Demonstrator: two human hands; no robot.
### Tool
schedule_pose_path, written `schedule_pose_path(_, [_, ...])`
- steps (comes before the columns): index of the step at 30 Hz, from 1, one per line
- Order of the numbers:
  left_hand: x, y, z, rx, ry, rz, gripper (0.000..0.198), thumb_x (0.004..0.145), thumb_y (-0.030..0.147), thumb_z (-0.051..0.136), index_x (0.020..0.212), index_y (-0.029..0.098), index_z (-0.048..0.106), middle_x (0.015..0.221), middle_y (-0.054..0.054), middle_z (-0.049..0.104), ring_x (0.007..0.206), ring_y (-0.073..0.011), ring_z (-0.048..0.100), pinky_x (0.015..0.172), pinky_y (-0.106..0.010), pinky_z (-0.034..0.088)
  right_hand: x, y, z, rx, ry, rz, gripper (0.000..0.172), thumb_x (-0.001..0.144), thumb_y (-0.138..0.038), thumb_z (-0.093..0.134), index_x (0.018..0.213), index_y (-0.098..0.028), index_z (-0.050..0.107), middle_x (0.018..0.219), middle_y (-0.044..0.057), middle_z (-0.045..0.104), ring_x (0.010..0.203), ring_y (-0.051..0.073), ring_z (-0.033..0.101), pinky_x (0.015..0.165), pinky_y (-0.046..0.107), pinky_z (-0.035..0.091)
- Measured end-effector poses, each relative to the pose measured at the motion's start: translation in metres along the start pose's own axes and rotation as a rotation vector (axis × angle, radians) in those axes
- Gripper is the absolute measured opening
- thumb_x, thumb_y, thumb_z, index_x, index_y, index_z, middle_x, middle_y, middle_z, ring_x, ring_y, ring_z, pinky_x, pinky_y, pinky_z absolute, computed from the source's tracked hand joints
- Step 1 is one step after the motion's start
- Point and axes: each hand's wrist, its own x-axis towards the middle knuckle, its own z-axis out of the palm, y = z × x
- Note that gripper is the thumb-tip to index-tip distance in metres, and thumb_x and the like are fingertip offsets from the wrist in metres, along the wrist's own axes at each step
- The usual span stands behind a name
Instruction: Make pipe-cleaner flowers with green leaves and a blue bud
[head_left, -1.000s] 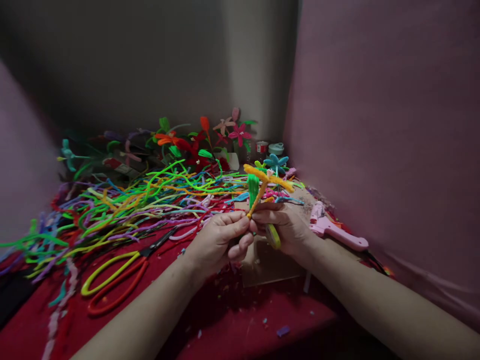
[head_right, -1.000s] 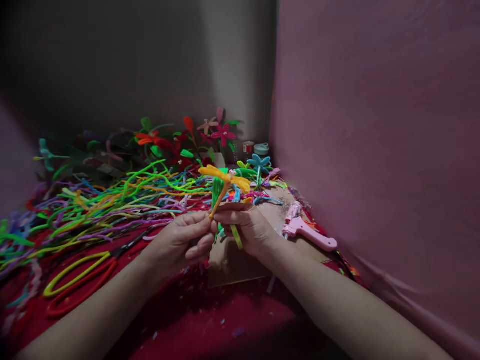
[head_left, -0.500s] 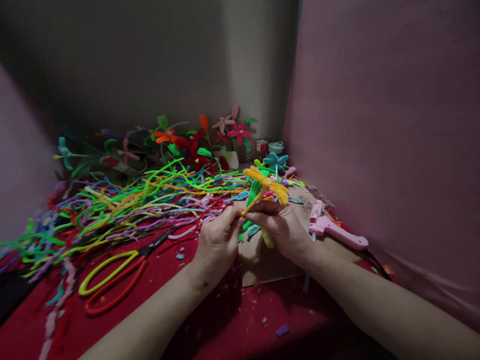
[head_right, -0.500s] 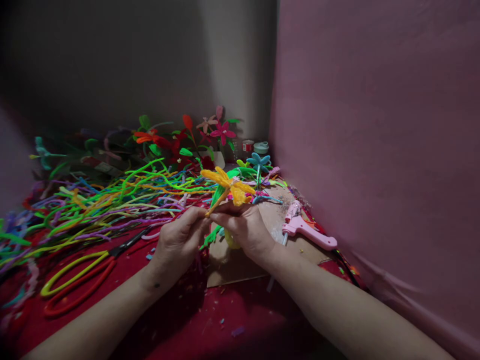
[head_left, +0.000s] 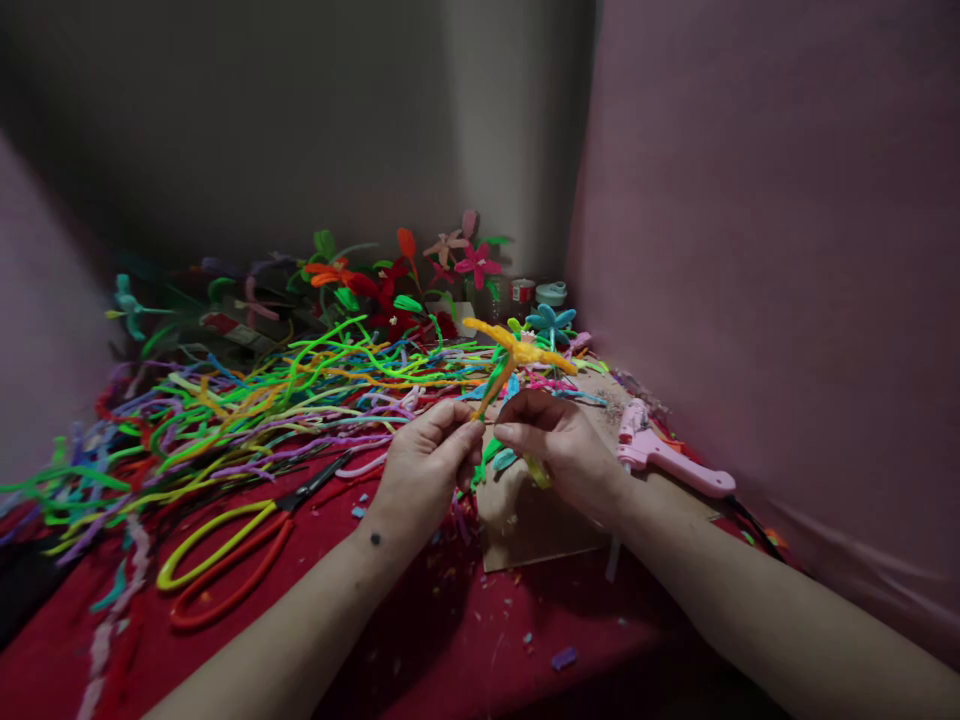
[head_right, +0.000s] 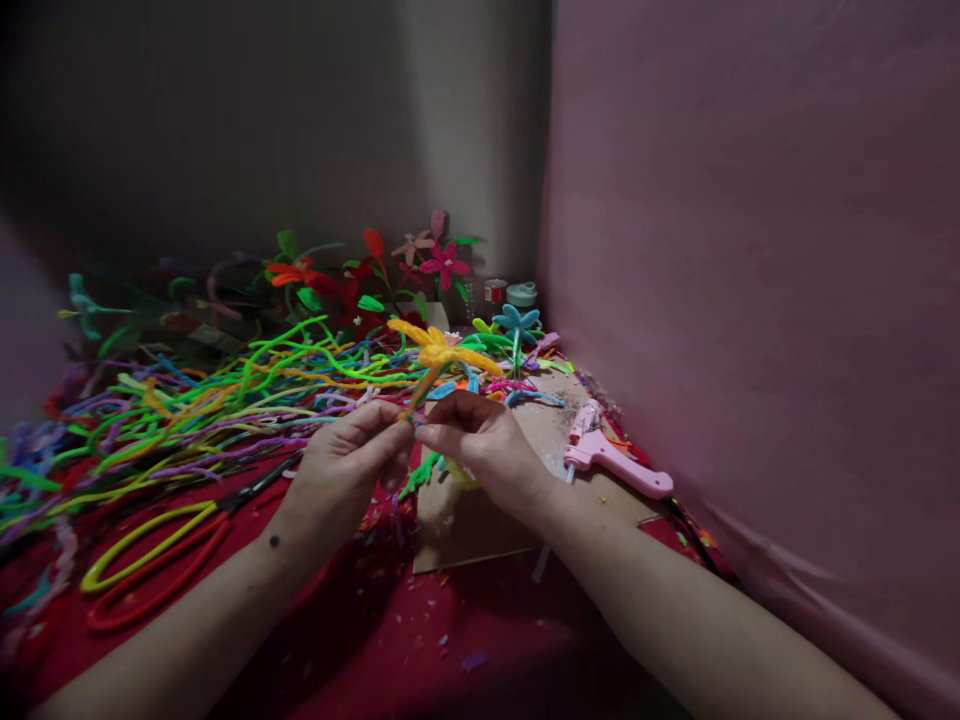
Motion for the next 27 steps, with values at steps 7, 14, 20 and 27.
schedule_pose_path(7, [-0.002,0.000,0.001,-0.262,-0.133,-0.154,0.017,0.077,0.027,0.062,0.071,0.015,0.053,0.050,0.005,0.050,0.036,-0.0024,0.036,0.037,-0.014,0.025,0.006,0.003,-0.001,0.219,0.040,0.048,0.016,0.058,-0.025,0.077,0.061,-0.017,0.064,0.052,-0.005,0.052,0.048,0.006,0.040,0.049,0.023,0.029])
schedule_pose_path(14, [0.000,-0.001,-0.003,-0.564,-0.381,-0.319,0.012,0.082,0.024,0.059,0.076,0.015,0.053,0.051,0.007,0.045,0.032,0.0019,0.019,0.034,-0.010,0.021,0.005,0.003,0.002,0.270,0.100,0.111,0.017,0.052,-0.022,0.078,0.063,-0.018,0.066,0.055,-0.005,0.056,0.051,0.007,0.043,0.050,0.022,0.032])
schedule_pose_path(20, [0.003,-0.005,-0.008,-0.581,-0.430,-0.397,0.014,0.083,0.027,0.056,0.077,0.015,0.056,0.051,0.008,0.042,0.031,0.0018,0.013,0.030,-0.011,0.023,0.005,0.009,-0.003,0.277,-0.088,0.183,0.012,0.062,-0.024,0.072,0.071,-0.017,0.068,0.059,-0.004,0.056,0.052,0.007,0.043,0.050,0.021,0.032])
schedule_pose_path(27, [0.000,-0.001,0.000,-0.232,-0.251,-0.244,0.024,0.084,0.034,0.053,0.071,0.014,0.057,0.055,0.004,0.054,0.033,-0.0023,0.035,0.035,-0.015,0.032,0.006,0.019,-0.003,0.293,-0.057,0.110,0.011,0.069,-0.028,0.067,0.075,-0.019,0.069,0.061,-0.002,0.059,0.052,0.009,0.048,0.049,0.022,0.034])
